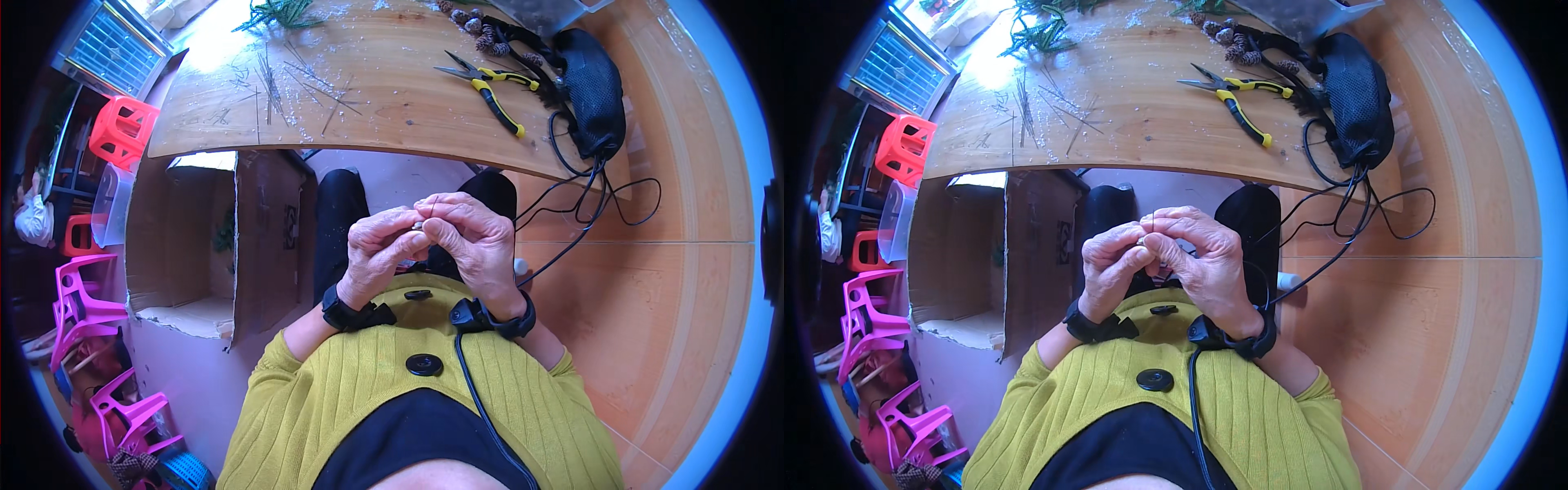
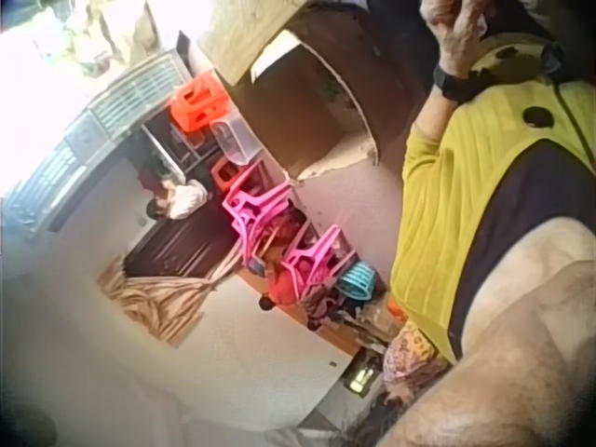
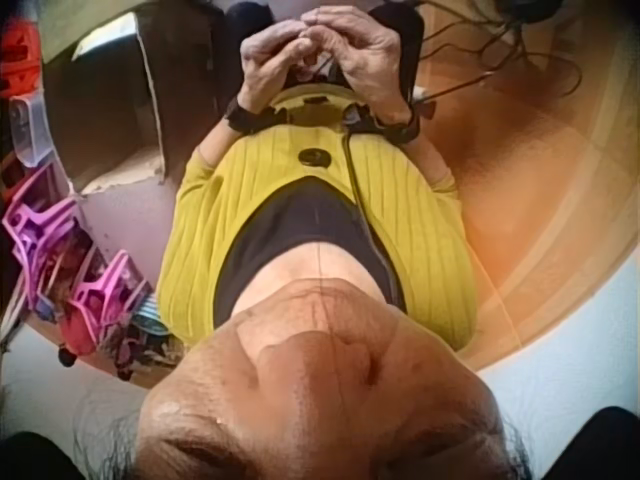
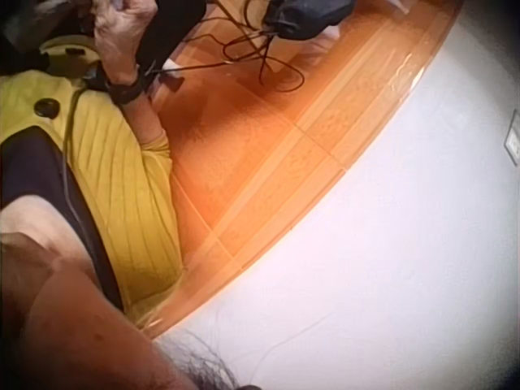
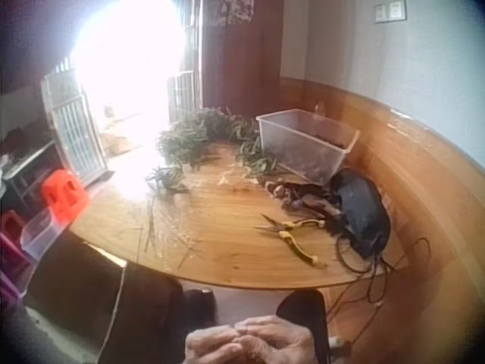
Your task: Assembling artificial foliage by cutting and securing wire components with pliers.
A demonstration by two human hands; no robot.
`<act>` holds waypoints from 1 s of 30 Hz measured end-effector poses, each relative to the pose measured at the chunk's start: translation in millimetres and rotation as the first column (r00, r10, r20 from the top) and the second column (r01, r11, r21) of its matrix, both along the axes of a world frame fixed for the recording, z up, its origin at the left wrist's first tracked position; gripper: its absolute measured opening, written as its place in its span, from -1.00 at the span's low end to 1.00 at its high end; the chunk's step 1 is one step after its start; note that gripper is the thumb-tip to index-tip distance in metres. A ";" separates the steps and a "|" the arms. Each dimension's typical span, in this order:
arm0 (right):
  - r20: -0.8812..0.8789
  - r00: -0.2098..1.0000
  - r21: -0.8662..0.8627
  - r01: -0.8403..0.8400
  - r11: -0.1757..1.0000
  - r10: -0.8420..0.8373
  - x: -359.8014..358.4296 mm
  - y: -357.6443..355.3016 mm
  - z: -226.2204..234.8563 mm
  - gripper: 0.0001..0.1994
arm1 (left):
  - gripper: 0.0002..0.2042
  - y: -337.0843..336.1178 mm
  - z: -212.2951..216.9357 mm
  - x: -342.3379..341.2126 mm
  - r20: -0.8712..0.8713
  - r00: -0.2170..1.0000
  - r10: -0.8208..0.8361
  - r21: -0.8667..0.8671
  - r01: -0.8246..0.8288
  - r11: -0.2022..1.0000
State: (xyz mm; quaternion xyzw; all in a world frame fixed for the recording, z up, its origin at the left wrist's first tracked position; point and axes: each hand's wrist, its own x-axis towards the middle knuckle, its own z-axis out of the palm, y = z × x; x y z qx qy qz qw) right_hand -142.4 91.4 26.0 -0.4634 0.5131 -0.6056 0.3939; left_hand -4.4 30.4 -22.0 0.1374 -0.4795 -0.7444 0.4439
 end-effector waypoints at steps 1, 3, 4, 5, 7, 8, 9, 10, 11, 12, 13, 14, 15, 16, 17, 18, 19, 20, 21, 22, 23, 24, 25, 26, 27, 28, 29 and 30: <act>-0.003 1.000 -0.014 0.022 1.000 -0.022 2.0 0.6 0.4 -0.83 | -0.81 0.5 0.7 0.6 0.001 1.000 -0.002 -0.001 0.002 1.000; -0.004 0.999 -0.029 0.046 0.999 -0.046 3.7 0.6 0.3 -0.86 | -0.82 0.3 3.2 3.3 0.051 0.998 -0.021 -0.004 0.021 1.000; -0.025 0.997 -0.034 0.068 0.997 -0.069 4.2 0.3 -0.1 -0.86 | -0.83 0.1 4.3 3.8 0.076 0.997 -0.031 -0.005 0.031 0.999; -0.046 0.995 -0.040 0.091 0.995 -0.092 4.4 0.1 -0.3 -0.85 | -0.83 0.0 5.1 3.5 0.078 0.996 -0.033 -0.005 0.033 0.999; -0.066 0.991 -0.045 0.115 0.992 -0.118 3.4 0.4 0.2 -0.85 | -0.84 -0.5 6.6 2.9 0.140 0.990 -0.023 -0.058 0.031 0.998; -0.003 0.996 0.014 0.089 0.996 -0.089 1.5 1.3 1.3 -0.86 | -0.85 -0.1 7.0 3.0 0.170 0.985 -0.012 -0.085 0.027 0.996; 0.061 0.996 0.072 0.059 0.996 -0.064 -0.9 2.4 2.8 -0.87 | -0.85 -0.1 7.6 3.4 0.170 0.985 -0.010 -0.085 0.024 0.996; 0.125 0.991 0.129 0.025 0.991 -0.041 -3.5 3.3 4.5 -0.87 | -0.85 -0.4 8.3 4.2 0.175 0.984 -0.036 -0.028 0.041 0.999; 0.125 0.991 0.129 0.022 0.991 -0.038 -6.3 3.4 7.1 -0.87 | -0.85 -0.8 8.8 5.0 0.178 0.982 -0.061 0.030 0.057 0.998; 0.193 0.980 0.167 0.012 0.986 -0.044 -9.8 3.1 10.6 -0.87 | -0.85 -1.0 8.9 5.3 0.179 0.980 -0.086 0.087 0.072 0.994; 0.260 0.964 0.203 0.000 0.979 -0.054 -13.1 2.9 14.1 -0.86 | -0.85 -1.4 8.4 5.1 0.178 0.980 -0.084 0.087 0.070 0.994; 0.324 0.944 0.237 -0.014 0.971 -0.066 -16.4 3.6 16.0 -0.86 | -0.84 -1.8 7.0 4.3 0.159 0.984 -0.081 0.103 0.065 0.993; 0.322 0.945 0.235 -0.015 0.972 -0.063 -19.1 6.1 15.2 -0.86 | -0.83 -2.1 5.6 3.3 0.140 0.987 -0.077 0.118 0.060 0.991; 0.192 0.978 0.232 0.030 0.972 -0.076 -21.5 10.3 12.6 -0.86 | -0.83 -2.4 4.9 2.7 0.120 0.990 -0.073 0.132 0.057 0.990; 0.058 0.994 0.222 0.076 0.972 -0.091 -24.3 14.9 10.4 -0.85 | -0.83 -2.5 5.0 2.4 0.116 0.991 -0.071 0.128 0.056 0.990; -0.079 0.990 0.203 0.129 0.971 -0.115 -27.9 19.5 10.9 -0.84 | -0.83 -2.7 6.0 1.9 0.116 0.990 -0.075 0.152 0.057 0.987; -0.086 0.989 0.195 0.139 0.971 -0.124 -32.4 23.5 14.7 -0.84 | -0.82 -3.0 7.0 1.4 0.114 0.990 -0.081 0.174 0.060 0.983; -0.305 0.947 0.100 0.139 0.985 -0.102 -39.8 25.5 20.9 -0.82 | -0.82 -4.9 7.9 -1.4 0.108 0.991 -0.083 0.191 0.061 0.980; -0.511 0.854 0.006 0.120 0.993 -0.100 -47.4 27.8 28.5 -0.79 | -0.82 -6.1 6.8 -0.4 0.096 0.991 -0.088 0.177 0.070 0.982; -0.691 0.714 -0.080 0.082 0.993 -0.115 -54.8 29.9 36.4 -0.76 | -0.82 -6.5 3.1 5.3 0.136 0.989 -0.055 0.184 0.030 0.983; -0.700 0.702 -0.095 0.089 0.991 -0.130 -65.3 30.2 47.3 -0.76 | -0.81 -5.7 -0.2 10.2 0.176 0.984 -0.023 0.189 -0.011 0.982; -0.763 0.627 -0.071 0.165 0.984 -0.160 -77.8 25.8 59.7 -0.71 | -0.81 -5.5 -1.7 10.8 0.215 0.977 0.012 0.193 -0.054 0.980; -0.816 0.547 -0.056 0.249 0.967 -0.188 -86.2 19.6 69.0 -0.66 | -0.81 -6.0 -0.4 9.5 0.203 0.979 0.003 0.179 -0.040 0.983; -0.818 0.537 -0.073 0.255 0.964 -0.204 -95.1 7.7 70.1 -0.66 | -0.82 -6.8 0.8 8.4 0.187 0.982 0.008 0.189 -0.044 0.981; -0.883 0.413 -0.134 0.235 0.963 -0.223 -106.8 -9.1 65.4 -0.61 | -0.83 -7.3 2.1 7.9 0.173 0.985 0.016 0.200 -0.051 0.978; -0.929 0.283 -0.186 0.206 0.961 -0.241 -117.1 -24.6 60.9 -0.56 | -0.83 -6.0 4.8 8.6 0.160 0.987 0.025 0.215 -0.060 0.975; -0.927 0.282 -0.196 0.201 0.960 -0.249 -124.9 -41.5 52.0 -0.56 | -0.83 -3.3 6.0 9.8 0.157 0.987 0.031 0.205 -0.064 0.977; -0.967 0.120 -0.199 0.192 0.961 -0.224 -132.4 -59.1 41.8 -0.47 | -0.83 -1.7 7.6 8.7 0.145 0.989 0.023 0.201 -0.052 0.978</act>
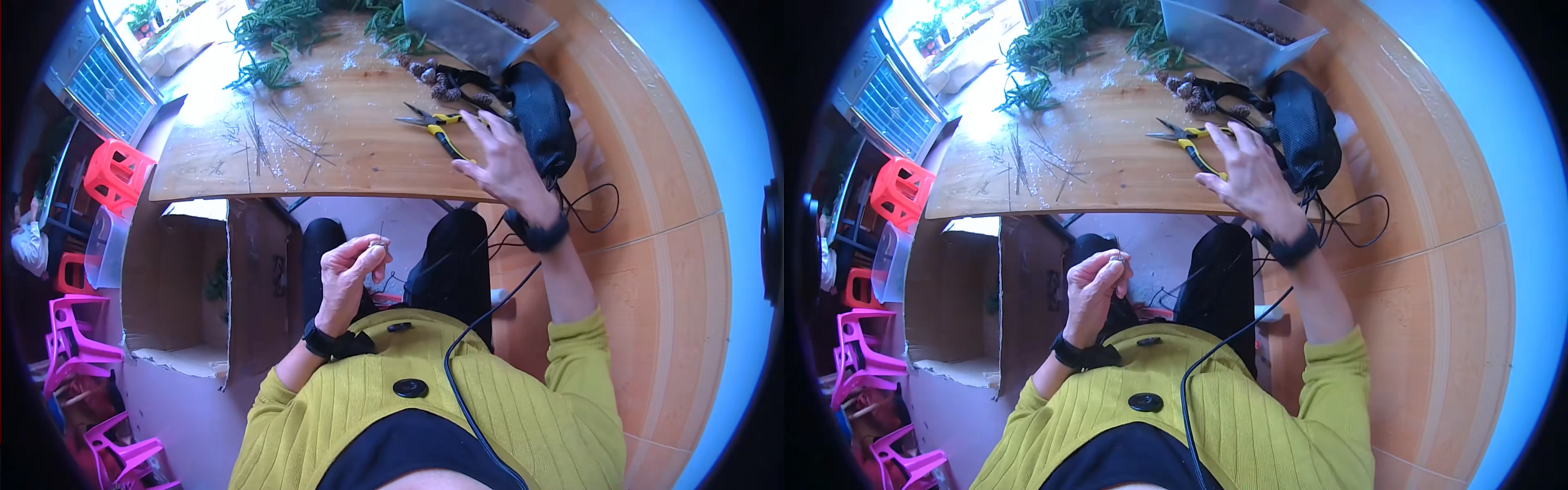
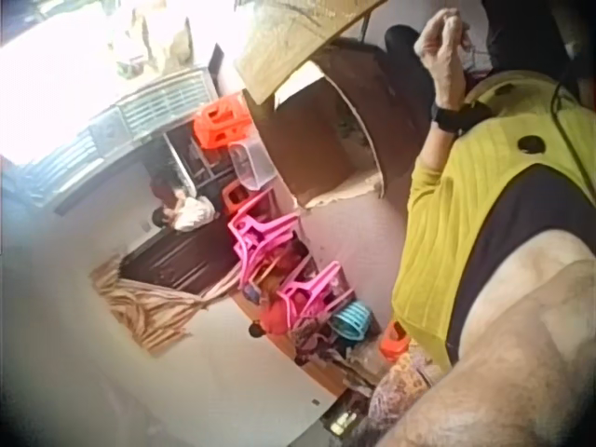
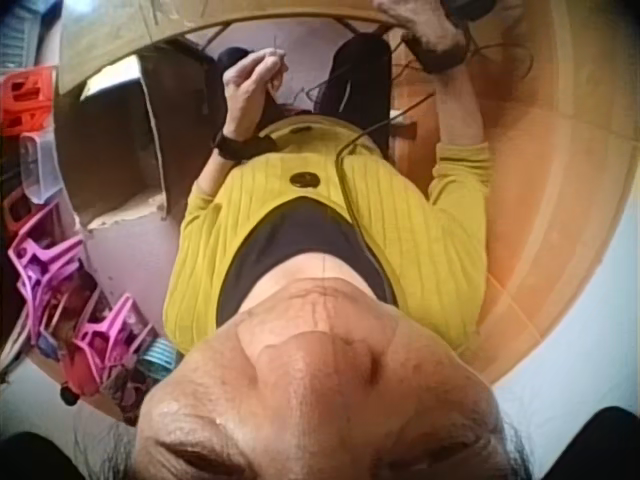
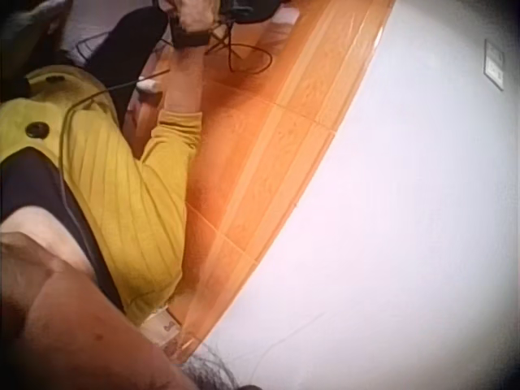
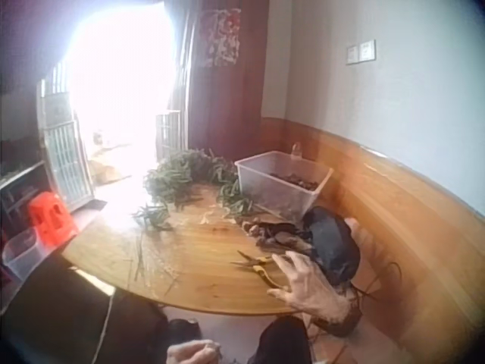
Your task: Assembling artificial foliage by cutting and securing wire components with pliers.
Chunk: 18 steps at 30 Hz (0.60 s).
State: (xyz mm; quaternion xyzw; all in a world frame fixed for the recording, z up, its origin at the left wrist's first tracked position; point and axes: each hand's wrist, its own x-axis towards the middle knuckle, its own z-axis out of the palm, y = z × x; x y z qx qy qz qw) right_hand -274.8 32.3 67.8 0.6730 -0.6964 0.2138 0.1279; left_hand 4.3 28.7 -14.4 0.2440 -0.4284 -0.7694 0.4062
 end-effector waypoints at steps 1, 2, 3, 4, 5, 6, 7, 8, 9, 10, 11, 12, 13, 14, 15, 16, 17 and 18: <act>-0.162 0.987 0.031 0.026 0.999 -0.021 -6.6 -14.1 -8.0 -0.39 | -0.82 1.6 1.5 -0.7 -0.010 1.000 -0.007 -0.003 0.007 1.000; -0.161 0.987 0.024 0.021 0.999 -0.017 -14.0 -25.9 -15.5 -0.39 | -0.82 1.2 2.0 0.1 -0.016 1.000 -0.009 -0.003 0.009 1.000; -0.194 0.981 0.088 0.012 0.996 0.005 -22.5 -34.6 -21.2 -0.36 | -0.82 0.0 2.6 1.6 -0.015 1.000 -0.004 -0.009 0.004 1.000; -0.224 0.974 0.153 0.006 0.988 0.029 -31.3 -40.4 -26.4 -0.33 | -0.82 -1.5 3.0 3.1 -0.019 1.000 -0.006 -0.019 0.005 1.000; -0.252 0.965 0.224 -0.018 0.974 0.076 -29.5 -46.2 -26.3 -0.30 | -0.82 -1.2 1.7 6.9 -0.022 1.000 0.013 -0.023 -0.013 1.000; -0.249 0.963 0.228 -0.042 0.973 0.100 -29.0 -48.1 -26.0 -0.30 | -0.81 -0.9 0.9 10.5 -0.025 0.999 0.030 -0.025 -0.031 0.999; -0.221 0.971 0.272 -0.025 0.962 0.088 -30.1 -47.5 -24.7 -0.31 | -0.81 -1.7 1.0 12.1 -0.021 0.998 0.052 -0.020 -0.053 0.998; -0.195 0.978 0.320 -0.011 0.947 0.077 -26.0 -46.8 -19.5 -0.32 | -0.81 -3.8 1.6 12.4 -0.033 0.998 0.059 -0.022 -0.060 0.998; -0.171 0.983 0.368 0.004 0.930 0.063 -20.1 -47.0 -16.1 -0.32 | -0.80 -6.6 2.2 11.9 -0.045 0.997 0.063 -0.025 -0.065 0.998; -0.166 0.983 0.376 -0.013 0.926 0.081 -13.4 -46.4 -14.3 -0.32 | -0.79 -8.3 2.0 11.9 -0.057 0.996 0.063 -0.027 -0.064 0.998; -0.202 0.977 0.350 0.004 0.937 0.071 -7.4 -44.9 -12.4 -0.34 | -0.79 -9.5 0.9 12.4 -0.052 0.996 0.077 -0.018 -0.078 0.997; -0.238 0.970 0.321 0.022 0.947 0.058 -2.0 -42.6 -11.7 -0.35 | -0.79 -10.7 -0.8 12.7 -0.075 0.995 0.069 -0.009 -0.069 0.998; -0.274 0.961 0.290 0.043 0.956 0.040 1.7 -39.1 -12.3 -0.36 | -0.78 -11.6 -1.7 12.1 -0.099 0.994 0.056 -0.002 -0.057 0.998; -0.271 0.961 0.296 0.036 0.955 0.047 4.7 -34.0 -15.5 -0.36 | -0.77 -11.7 -2.4 11.8 -0.123 0.992 0.042 0.005 -0.042 0.999; -0.270 0.962 0.276 0.039 0.960 0.039 7.2 -28.6 -19.3 -0.36 | -0.77 -12.3 -2.6 11.3 -0.121 0.992 0.048 0.008 -0.047 0.999; -0.268 0.963 0.256 0.043 0.966 0.028 8.9 -22.7 -22.9 -0.36 | -0.77 -12.8 -2.6 10.6 -0.127 0.991 0.043 0.006 -0.043 0.999; -0.267 0.964 0.234 0.050 0.971 0.015 9.6 -17.3 -24.9 -0.35 | -0.77 -13.1 -2.4 9.6 -0.133 0.990 0.037 0.004 -0.037 0.999; -0.264 0.964 0.232 0.049 0.971 0.014 8.1 -13.4 -24.8 -0.35 | -0.76 -13.8 -2.1 8.9 -0.138 0.990 0.029 -0.001 -0.029 1.000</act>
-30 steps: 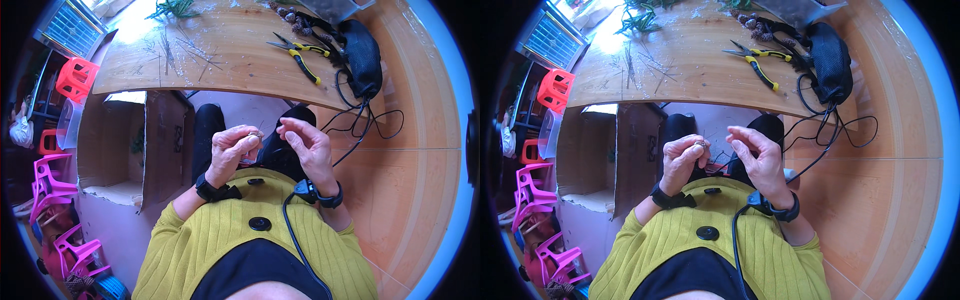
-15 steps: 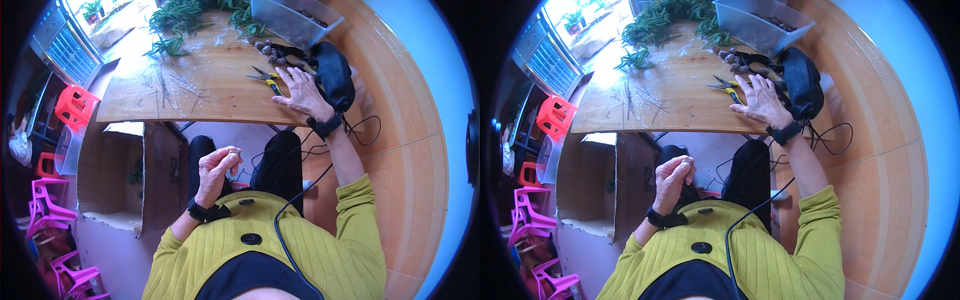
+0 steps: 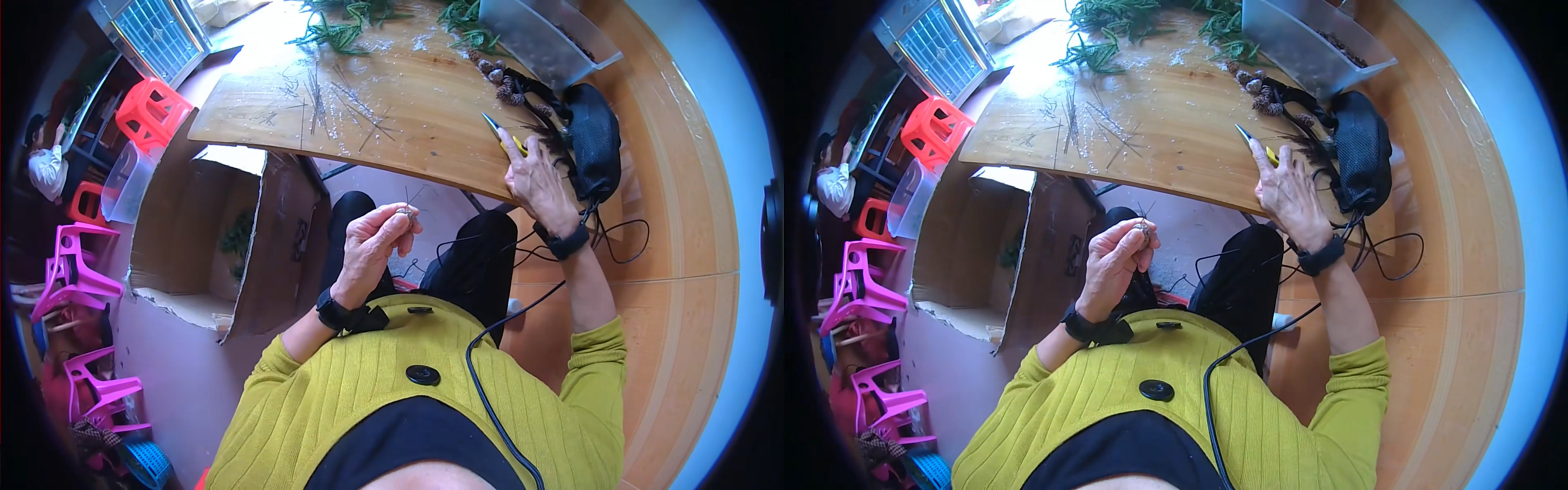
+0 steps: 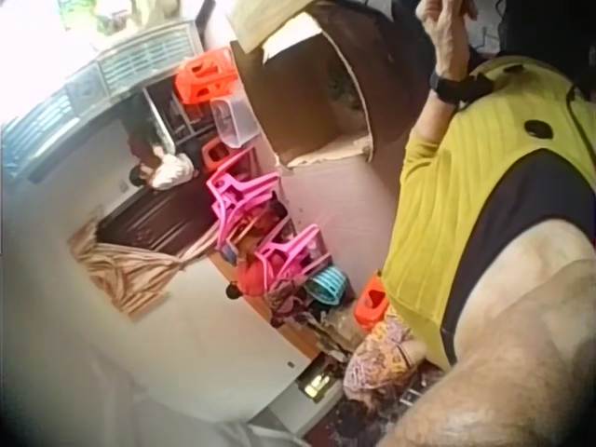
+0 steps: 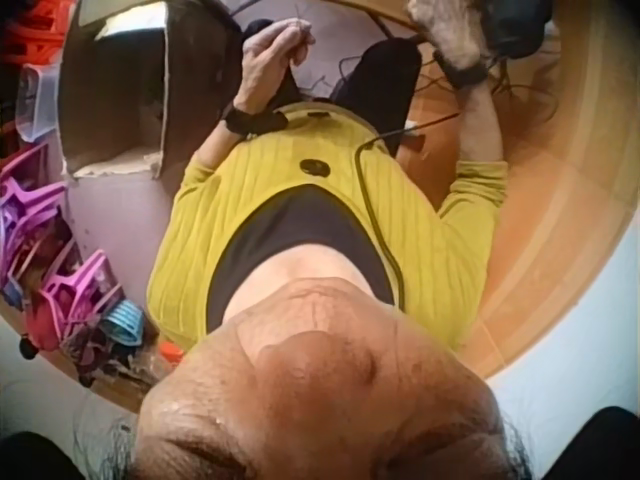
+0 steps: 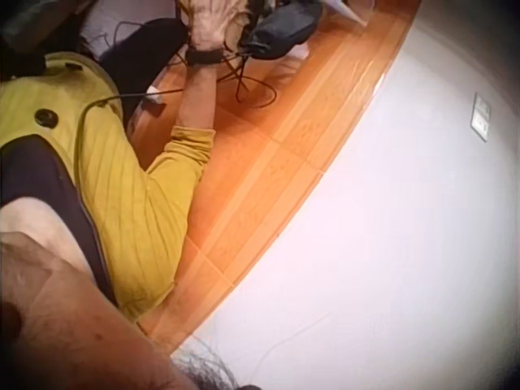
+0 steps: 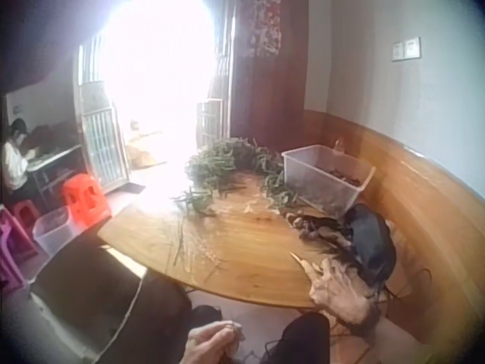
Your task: Assembling artificial foliage by cutting and securing wire components with pliers.
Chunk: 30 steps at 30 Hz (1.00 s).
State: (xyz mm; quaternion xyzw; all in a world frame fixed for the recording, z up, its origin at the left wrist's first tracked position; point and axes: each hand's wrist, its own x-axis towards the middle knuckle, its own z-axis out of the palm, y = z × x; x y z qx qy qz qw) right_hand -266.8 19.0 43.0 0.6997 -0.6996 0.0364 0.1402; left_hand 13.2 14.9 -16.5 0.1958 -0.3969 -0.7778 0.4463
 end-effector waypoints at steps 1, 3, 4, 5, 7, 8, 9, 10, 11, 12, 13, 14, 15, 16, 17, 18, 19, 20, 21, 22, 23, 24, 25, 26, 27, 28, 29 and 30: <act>0.116 0.993 -0.017 -0.013 1.000 0.015 -3.9 4.2 2.0 -0.33 | -0.76 -0.4 0.5 -1.0 0.003 1.000 -0.002 -0.002 0.002 1.000; 0.344 0.937 -0.052 -0.039 0.998 0.055 -2.4 13.5 10.3 -0.30 | -0.77 0.9 0.7 -0.3 0.005 1.000 0.019 -0.011 -0.019 1.000; 0.348 0.936 -0.052 -0.040 0.998 0.056 2.5 24.7 14.5 -0.30 | -0.77 1.1 0.9 0.0 0.007 1.000 0.029 -0.016 -0.029 0.999; 0.433 0.896 -0.042 -0.088 0.995 0.097 17.8 41.2 26.9 -0.29 | -0.77 2.3 1.5 0.6 0.008 0.999 0.034 -0.013 -0.033 0.999; 0.519 0.845 -0.037 -0.131 0.991 0.131 46.8 71.0 33.7 -0.27 | -0.77 2.3 4.2 0.7 0.013 0.999 0.050 -0.046 -0.049 0.998; 0.677 0.724 -0.005 -0.172 0.985 0.130 61.2 84.2 33.0 -0.29 | -0.78 1.2 5.1 -0.4 0.014 0.999 0.052 -0.063 -0.052 0.997; 0.808 0.576 0.016 -0.228 0.974 0.121 71.4 91.7 32.5 -0.32 | -0.78 1.3 5.2 -0.5 0.015 0.998 0.057 -0.064 -0.056 0.996; 0.810 0.574 0.017 -0.222 0.975 0.117 76.9 96.5 33.0 -0.32 | -0.78 1.0 5.6 -1.8 0.023 0.998 0.050 -0.069 -0.049 0.996; 0.825 0.557 0.042 -0.218 0.975 0.089 81.7 100.4 33.4 -0.33 | -0.78 1.1 5.9 -2.7 0.030 0.999 0.045 -0.075 -0.042 0.996; 0.839 0.540 0.068 -0.217 0.974 0.061 85.3 103.4 33.8 -0.34 | -0.78 1.6 6.1 -3.2 0.037 0.998 0.040 -0.080 -0.037 0.996; 0.852 0.523 0.094 -0.217 0.972 0.034 87.3 105.7 34.1 -0.35 | -0.78 2.8 6.6 -3.3 0.039 0.999 0.038 -0.079 -0.034 0.996; 0.853 0.522 0.095 -0.215 0.972 0.032 88.3 107.6 34.3 -0.35 | -0.78 4.4 7.3 -3.5 0.042 0.999 0.030 -0.080 -0.026 0.996; 0.852 0.522 0.093 -0.217 0.972 0.035 88.5 108.3 35.0 -0.35 | -0.78 5.1 8.3 -4.3 0.042 0.999 0.024 -0.083 -0.020 0.996; 0.851 0.523 0.092 -0.219 0.972 0.038 88.7 108.8 35.6 -0.36 | -0.78 5.7 8.7 -4.9 0.042 0.999 0.019 -0.086 -0.015 0.996; 0.851 0.524 0.090 -0.221 0.971 0.040 89.1 108.8 36.0 -0.36 | -0.78 6.3 8.7 -5.5 0.042 0.999 0.020 -0.086 -0.017 0.996; 0.850 0.524 0.091 -0.223 0.971 0.041 89.6 108.4 36.2 -0.36 | -0.78 6.7 8.6 -6.0 0.037 0.999 0.017 -0.084 -0.014 0.996; 0.844 0.535 0.090 -0.225 0.970 0.046 90.2 107.7 36.4 -0.36 | -0.78 7.1 8.4 -6.5 0.032 0.999 0.013 -0.082 -0.011 0.997; 0.838 0.543 0.089 -0.226 0.970 0.049 91.2 107.7 36.1 -0.36 | -0.78 7.8 7.9 -6.0 0.030 1.000 0.008 -0.078 -0.005 0.997; 0.832 0.552 0.089 -0.225 0.970 0.052 92.0 107.9 35.7 -0.36 | -0.78 8.3 8.0 -5.1 0.031 0.999 0.007 -0.076 -0.004 0.997; 0.833 0.551 0.092 -0.224 0.970 0.049 92.4 108.2 35.1 -0.36 | -0.78 8.6 8.5 -4.0 0.037 0.999 0.005 -0.082 -0.002 0.997; 0.834 0.548 0.083 -0.226 0.971 0.056 92.8 108.5 34.3 -0.37 | -0.78 8.9 9.2 -2.8 0.043 0.999 0.002 -0.088 0.001 0.996; 0.835 0.546 0.074 -0.227 0.971 0.064 93.2 108.8 33.6 -0.38 | -0.78 9.1 9.3 -1.9 0.049 0.999 0.000 -0.094 0.005 0.996; 0.835 0.545 0.065 -0.231 0.971 0.074 93.1 108.6 33.2 -0.39 | -0.78 9.1 9.0 -1.2 0.049 0.999 0.000 -0.092 0.004 0.996; 0.835 0.545 0.067 -0.231 0.971 0.072 92.7 108.5 33.0 -0.39 | -0.78 8.9 8.6 -0.7 0.052 0.999 -0.008 -0.096 0.013 0.995; 0.833 0.548 0.059 -0.229 0.972 0.078 92.1 108.6 32.9 -0.39 | -0.78 8.8 8.2 -0.1 0.054 0.998 -0.016 -0.101 0.021 0.995; 0.831 0.550 0.051 -0.227 0.973 0.084 91.3 108.8 32.7 -0.39 | -0.78 8.8 7.8 0.4 0.057 0.998 -0.024 -0.106 0.030 0.994; 0.829 0.552 0.043 -0.224 0.974 0.091 90.9 109.2 32.4 -0.40 | -0.78 8.7 7.2 1.0 0.058 0.998 -0.024 -0.104 0.030 0.994; 0.829 0.552 0.045 -0.223 0.974 0.088 90.8 109.8 32.6 -0.40 | -0.78 8.4 6.4 1.4 0.067 0.997 -0.034 -0.109 0.041 0.993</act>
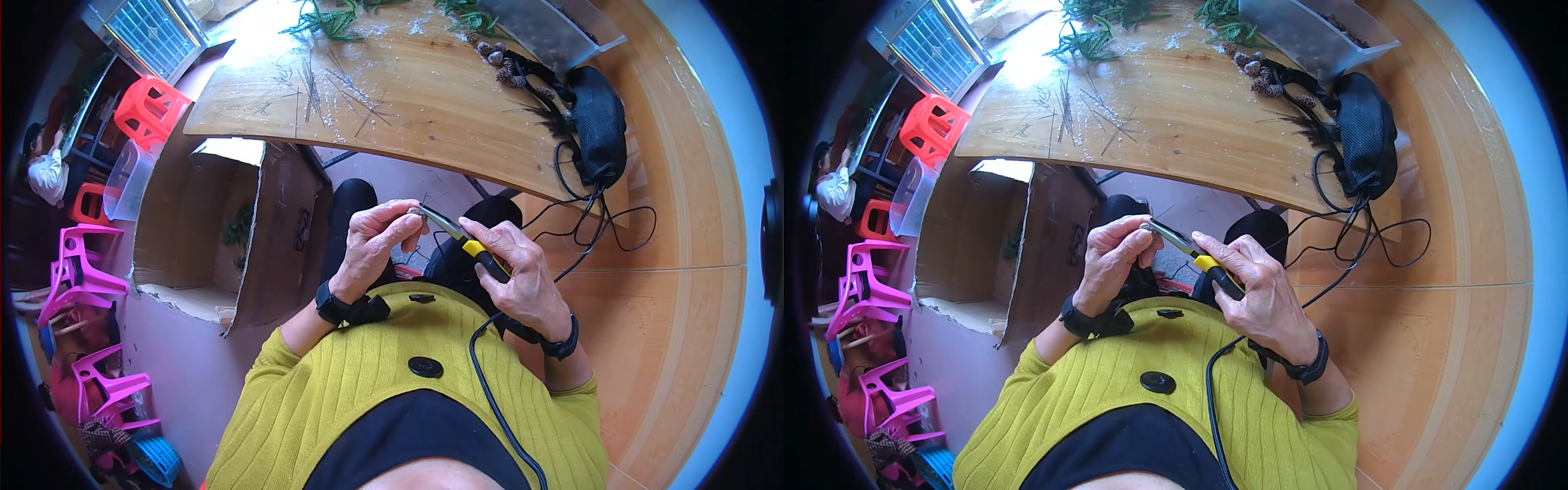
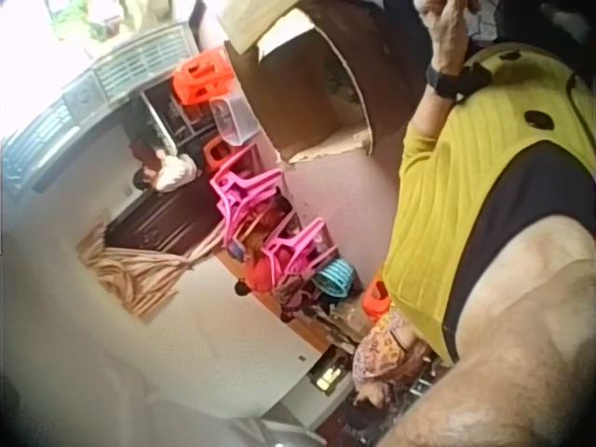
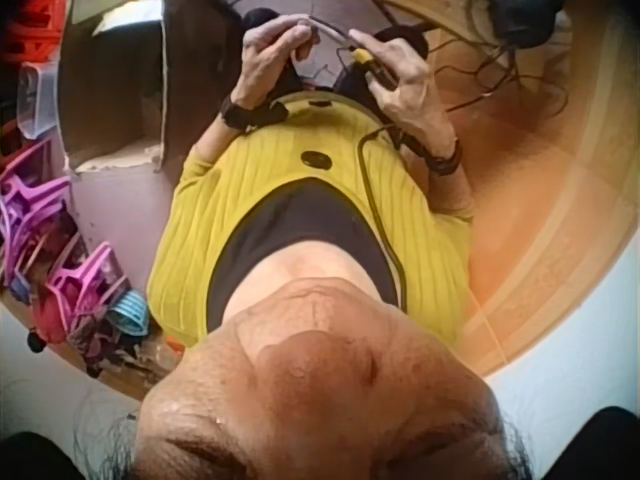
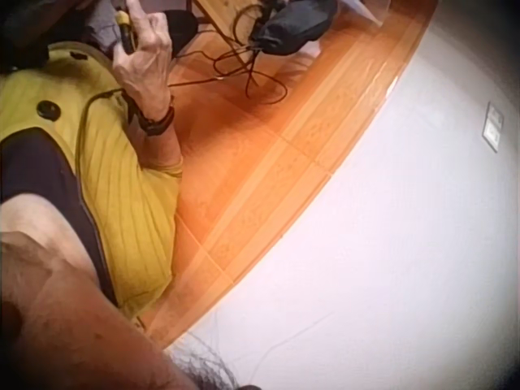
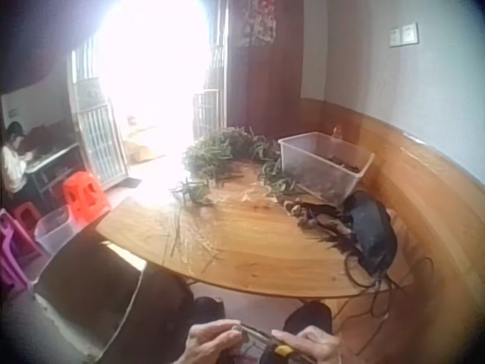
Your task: Assembling artificial foliage by cutting and securing wire components with pliers.
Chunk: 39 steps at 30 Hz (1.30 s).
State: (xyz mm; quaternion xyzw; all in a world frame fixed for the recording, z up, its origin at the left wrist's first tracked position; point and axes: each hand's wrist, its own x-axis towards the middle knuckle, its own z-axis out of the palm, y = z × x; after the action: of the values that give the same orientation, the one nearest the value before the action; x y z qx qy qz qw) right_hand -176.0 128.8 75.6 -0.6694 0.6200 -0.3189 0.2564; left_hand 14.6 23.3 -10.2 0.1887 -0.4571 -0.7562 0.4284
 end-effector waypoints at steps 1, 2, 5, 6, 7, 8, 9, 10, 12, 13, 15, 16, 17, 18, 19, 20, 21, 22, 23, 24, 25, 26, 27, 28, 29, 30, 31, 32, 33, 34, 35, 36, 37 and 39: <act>-0.011 1.000 -0.003 0.007 1.000 -0.007 -0.1 0.7 1.1 -0.40 | -0.78 -0.2 -0.8 0.4 0.010 1.000 -0.011 -0.005 0.011 1.000; -0.021 1.000 -0.006 0.013 1.000 -0.013 -0.1 1.5 2.5 -0.40 | -0.78 0.0 -1.4 0.9 0.020 1.000 -0.021 -0.011 0.021 1.000; -0.061 0.998 -0.002 0.031 1.000 -0.031 0.4 5.0 6.2 -0.40 | -0.79 0.9 1.0 2.4 0.050 0.999 -0.019 -0.048 0.022 0.999; -0.093 0.995 0.003 0.041 0.999 -0.040 0.8 6.7 7.4 -0.39 | -0.79 0.9 2.2 2.3 0.064 0.998 -0.018 -0.069 0.022 0.997; -0.124 0.991 0.008 0.050 0.999 -0.049 1.1 8.3 7.6 -0.39 | -0.79 1.1 3.0 1.9 0.066 0.998 -0.021 -0.069 0.025 0.997; -0.122 0.991 0.008 0.053 0.999 -0.051 1.7 9.5 6.4 -0.39 | -0.79 1.4 3.8 1.7 0.091 0.996 0.009 -0.118 0.002 0.993; -0.128 0.990 -0.020 0.056 0.998 -0.058 2.7 10.4 3.9 -0.39 | -0.80 1.6 4.6 1.5 0.115 0.993 0.040 -0.169 -0.020 0.985; -0.134 0.989 -0.047 0.061 0.997 -0.067 3.8 11.6 0.7 -0.40 | -0.80 1.6 5.5 0.8 0.137 0.988 0.070 -0.219 -0.039 0.975; -0.140 0.987 -0.075 0.069 0.995 -0.079 5.9 13.4 -5.2 -0.40 | -0.80 1.2 9.5 -0.6 0.210 0.965 0.156 -0.367 -0.070 0.928; -0.106 0.990 -0.071 0.081 0.994 -0.088 7.1 14.3 -8.1 -0.41 | -0.80 0.8 11.6 -1.3 0.263 0.931 0.253 -0.509 -0.089 0.856; -0.038 0.994 -0.063 0.102 0.993 -0.105 9.5 15.3 -15.7 -0.42 | -0.81 0.1 12.9 -3.7 0.298 0.887 0.353 -0.641 -0.087 0.762; -0.036 0.994 -0.065 0.105 0.992 -0.108 10.7 14.8 -23.6 -0.42 | -0.80 -0.5 12.5 -6.6 0.264 0.837 0.479 -0.773 -0.114 0.624; 0.131 0.985 -0.042 0.115 0.992 -0.109 12.1 12.6 -34.9 -0.44 | -0.79 -2.3 11.9 -9.5 0.203 0.781 0.591 -0.878 -0.122 0.462; 0.294 0.949 -0.018 0.122 0.992 -0.111 13.2 10.6 -44.7 -0.45 | -0.78 -3.7 12.0 -11.2 0.118 0.719 0.685 -0.952 -0.113 0.283; 0.448 0.887 0.005 0.124 0.992 -0.113 13.6 9.7 -48.9 -0.46 | -0.78 -4.0 13.0 -11.5 0.115 0.723 0.681 -0.953 -0.112 0.281; 0.449 0.887 0.004 0.124 0.992 -0.113 13.4 10.4 -45.6 -0.46 | -0.77 -2.4 14.1 -10.5 0.198 0.825 0.528 -0.777 -0.196 0.598; 0.389 0.913 0.009 0.128 0.992 -0.122 12.8 11.8 -38.2 -0.47 | -0.76 -0.9 15.0 -9.4 0.209 0.914 0.347 -0.496 -0.207 0.843; 0.328 0.936 0.015 0.133 0.991 -0.130 11.9 13.2 -30.9 -0.48 | -0.75 -0.4 15.4 -8.6 0.145 0.976 0.165 -0.154 -0.143 0.978; 0.265 0.954 0.020 0.138 0.990 -0.138 11.2 14.2 -27.6 -0.49 | -0.75 -2.3 14.9 -7.0 0.145 0.976 0.164 -0.155 -0.142 0.978; 0.265 0.954 0.019 0.139 0.990 -0.139 10.4 14.6 -27.8 -0.49 | -0.74 -6.3 13.6 -4.0 0.113 0.991 0.066 -0.091 -0.056 0.994; 0.236 0.964 -0.017 0.134 0.991 -0.127 9.1 14.4 -27.4 -0.50 | -0.73 -10.9 12.9 -1.8 0.074 0.997 -0.031 -0.032 0.034 0.999; 0.205 0.972 -0.053 0.128 0.990 -0.115 8.1 14.1 -26.9 -0.51 | -0.72 -13.3 12.5 -1.1 0.030 0.992 -0.126 0.023 0.125 0.992; 0.174 0.979 -0.088 0.120 0.989 -0.104 7.5 13.8 -26.2 -0.51 | -0.72 -12.4 12.2 -1.5 0.029 0.992 -0.127 0.020 0.126 0.992; 0.174 0.979 -0.092 0.121 0.988 -0.103 7.7 13.9 -25.3 -0.51 | -0.74 -9.6 11.9 -2.1 0.072 0.996 -0.046 -0.062 0.050 0.997; 0.218 0.970 -0.050 0.123 0.991 -0.109 8.5 14.3 -24.3 -0.51 | -0.75 -6.7 11.9 -3.0 0.108 0.993 0.039 -0.147 -0.023 0.989; 0.262 0.958 -0.007 0.126 0.992 -0.120 10.2 15.4 -23.7 -0.51 | -0.77 -5.2 12.0 -3.8 0.136 0.983 0.123 -0.232 -0.089 0.969; 0.305 0.943 0.037 0.126 0.991 -0.131 11.2 16.2 -23.3 -0.51 | -0.77 -5.8 14.0 -5.4 0.135 0.984 0.120 -0.235 -0.086 0.968; 0.305 0.943 0.033 0.130 0.991 -0.134 11.1 16.6 -24.3 -0.51 | -0.77 -7.5 16.7 -7.4 0.159 0.934 0.319 -0.550 -0.184 0.814; 0.438 0.884 0.133 0.117 0.984 -0.165 10.4 16.8 -27.1 -0.49 | -0.77 -9.1 19.9 -9.4 0.110 0.857 0.503 -0.802 -0.222 0.554; 0.557 0.805 0.229 0.089 0.969 -0.205 9.7 17.0 -30.1 -0.46 | -0.77 -9.9 22.3 -10.6 -0.006 0.763 0.647 -0.955 -0.196 0.223; 0.659 0.709 0.316 0.043 0.948 -0.252 8.6 16.8 -31.9 -0.44 | -0.77 -9.6 23.9 -11.6 -0.009 0.764 0.645 -0.956 -0.196 0.219; 0.660 0.709 0.311 0.046 0.949 -0.250 8.7 17.1 -32.5 -0.44 | -0.78 -8.6 25.1 -12.1 0.044 0.794 0.607 -0.916 -0.210 0.341; 0.619 0.756 0.228 0.086 0.970 -0.213 9.7 17.8 -33.1 -0.45 | -0.78 -7.7 26.2 -12.6 0.091 0.823 0.561 -0.862 -0.216 0.458; 0.517 0.842 0.052 0.148 0.988 -0.153 10.9 18.9 -33.4 -0.47 | -0.78 -9.0 29.2 -13.2 0.130 0.853 0.506 -0.796 -0.214 0.566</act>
State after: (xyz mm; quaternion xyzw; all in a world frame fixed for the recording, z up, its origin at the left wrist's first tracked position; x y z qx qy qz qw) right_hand -165.1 147.7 42.2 -0.5065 0.5801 -0.5035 0.3917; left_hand 1.4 14.3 19.1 0.2121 -0.7476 -0.3435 0.5273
